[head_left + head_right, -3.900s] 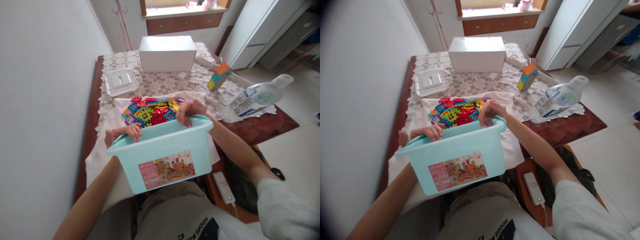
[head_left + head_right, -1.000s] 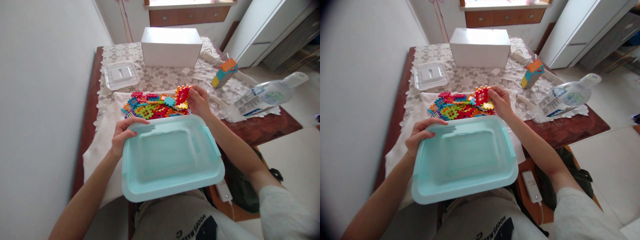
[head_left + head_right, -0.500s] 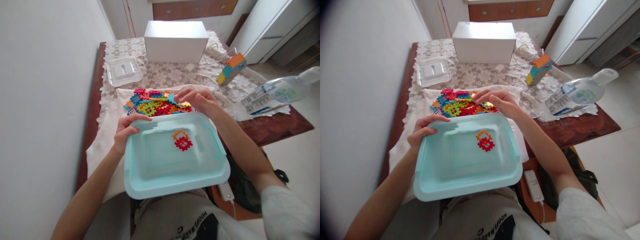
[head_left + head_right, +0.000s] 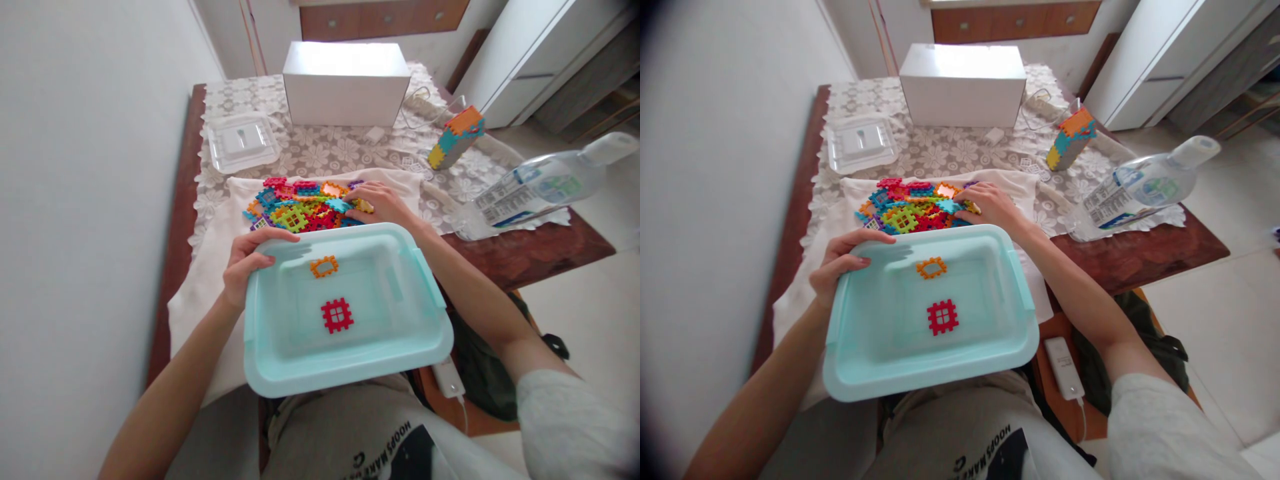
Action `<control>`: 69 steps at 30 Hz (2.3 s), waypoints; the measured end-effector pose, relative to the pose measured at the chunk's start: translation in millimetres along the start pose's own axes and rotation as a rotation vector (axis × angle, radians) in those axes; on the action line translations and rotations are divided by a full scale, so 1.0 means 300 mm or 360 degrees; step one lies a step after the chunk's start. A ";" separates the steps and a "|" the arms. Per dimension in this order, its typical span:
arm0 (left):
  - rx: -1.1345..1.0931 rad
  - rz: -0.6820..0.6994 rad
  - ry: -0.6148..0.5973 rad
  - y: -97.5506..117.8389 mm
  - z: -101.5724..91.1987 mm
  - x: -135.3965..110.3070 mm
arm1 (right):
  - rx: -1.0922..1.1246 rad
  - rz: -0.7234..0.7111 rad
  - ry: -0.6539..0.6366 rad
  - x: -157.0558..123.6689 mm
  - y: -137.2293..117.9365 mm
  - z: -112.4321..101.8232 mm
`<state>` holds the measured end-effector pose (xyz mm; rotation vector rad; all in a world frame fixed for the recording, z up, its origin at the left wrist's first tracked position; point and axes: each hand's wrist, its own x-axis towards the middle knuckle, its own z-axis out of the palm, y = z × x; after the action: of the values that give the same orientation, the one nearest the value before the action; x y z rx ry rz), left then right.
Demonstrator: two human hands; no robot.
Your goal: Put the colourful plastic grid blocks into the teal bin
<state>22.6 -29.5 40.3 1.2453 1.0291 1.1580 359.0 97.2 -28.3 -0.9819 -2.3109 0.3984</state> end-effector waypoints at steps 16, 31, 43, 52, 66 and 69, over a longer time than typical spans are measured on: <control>-0.0004 0.0048 -0.0046 -0.022 -0.011 0.001 | 0.0231 -0.0184 0.0132 -0.019 -0.017 0.024; -0.0022 0.0047 0.0021 -0.020 -0.002 -0.006 | 0.0265 0.0068 0.0035 -0.019 -0.032 0.031; -0.0026 0.0061 -0.0002 -0.021 -0.006 -0.006 | 0.0471 0.0228 0.0436 -0.029 -0.113 0.021; -0.0024 0.0028 -0.0022 -0.008 -0.005 0.000 | 0.0813 0.0242 0.0735 0.013 -0.061 0.033; -0.0007 0.0013 0.0032 -0.004 -0.003 -0.003 | 0.1520 0.0217 0.0550 -0.028 -0.193 -0.137; 0.0065 0.0027 0.0026 -0.003 -0.007 -0.002 | 0.1561 0.0139 0.0299 -0.036 -0.252 -0.168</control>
<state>20.6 -29.8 39.2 1.2806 1.0613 1.1670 354.6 39.6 42.7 -0.5664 -1.5677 1.2520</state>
